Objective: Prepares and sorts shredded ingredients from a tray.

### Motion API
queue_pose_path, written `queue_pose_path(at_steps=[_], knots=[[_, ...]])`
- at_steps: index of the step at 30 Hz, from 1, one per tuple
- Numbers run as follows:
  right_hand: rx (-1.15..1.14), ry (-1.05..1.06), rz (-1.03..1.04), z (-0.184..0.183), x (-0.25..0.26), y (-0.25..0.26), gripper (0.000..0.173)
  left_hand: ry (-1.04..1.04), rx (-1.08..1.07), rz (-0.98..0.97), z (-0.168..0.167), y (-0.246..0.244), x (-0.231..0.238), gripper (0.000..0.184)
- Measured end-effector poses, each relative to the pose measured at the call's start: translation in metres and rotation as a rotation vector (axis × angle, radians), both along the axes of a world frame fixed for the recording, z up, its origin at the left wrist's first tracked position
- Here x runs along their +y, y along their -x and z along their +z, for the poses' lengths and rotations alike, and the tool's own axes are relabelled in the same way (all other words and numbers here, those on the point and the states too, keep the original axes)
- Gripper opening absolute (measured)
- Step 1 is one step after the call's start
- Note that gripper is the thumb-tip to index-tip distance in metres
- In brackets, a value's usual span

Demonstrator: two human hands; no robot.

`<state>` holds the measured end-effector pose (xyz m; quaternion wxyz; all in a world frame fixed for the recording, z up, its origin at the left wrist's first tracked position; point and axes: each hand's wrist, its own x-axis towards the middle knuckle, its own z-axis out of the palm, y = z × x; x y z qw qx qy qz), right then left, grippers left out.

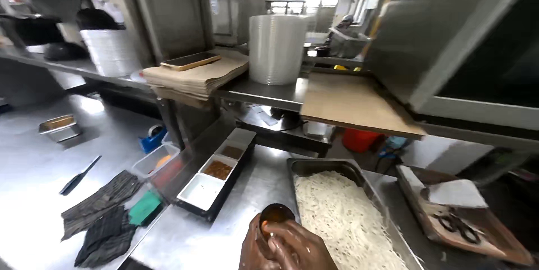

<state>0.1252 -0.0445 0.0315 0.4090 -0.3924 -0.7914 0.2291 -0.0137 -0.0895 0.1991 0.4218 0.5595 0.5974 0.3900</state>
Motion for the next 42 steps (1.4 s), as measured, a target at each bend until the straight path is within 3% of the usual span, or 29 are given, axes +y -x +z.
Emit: queue_pose_path(at_steps=[2, 3, 4, 6, 9, 12, 18, 27, 35, 42], knots=[[0.271, -0.006, -0.038, 0.011, -0.008, -0.025, 0.02, -0.864, -0.094, 0.052, -0.204, -0.006, 0.042, 0.078], [0.435, 0.012, -0.057, 0.012, -0.011, -0.041, 0.02, -0.83, -0.08, 0.023, -0.25, -0.008, 0.052, 0.097], [0.612, 0.052, -0.076, 0.01, -0.012, -0.057, 0.021, -0.71, -0.041, -0.016, -0.263, -0.009, 0.051, 0.107], [1.001, 0.205, -0.113, -0.002, -0.01, -0.089, 0.031, -0.568, 0.043, -0.102, -0.248, -0.015, 0.046, 0.108], [1.522, 0.492, -0.203, -0.017, -0.011, -0.119, 0.051, -0.563, 0.114, -0.274, -0.221, -0.029, 0.04, 0.103], [1.816, 0.615, -0.195, -0.03, -0.018, -0.133, 0.051, -0.518, 0.133, -0.416, -0.209, -0.05, 0.036, 0.099], [1.884, 0.641, -0.344, -0.045, -0.035, -0.145, 0.048, -0.433, 0.293, -0.657, -0.205, -0.082, 0.034, 0.093], [1.942, 0.675, -0.388, -0.075, -0.04, -0.161, 0.047, -0.26, 0.466, -0.787, -0.203, -0.107, 0.034, 0.093], [2.006, 0.686, -0.352, -0.096, -0.044, -0.162, 0.049, -0.165, 0.742, -0.891, -0.187, -0.119, 0.042, 0.092], [2.0, 0.656, -0.212, -0.112, -0.043, -0.166, 0.049, -0.405, 0.821, -0.935, -0.191, -0.122, 0.049, 0.088]])
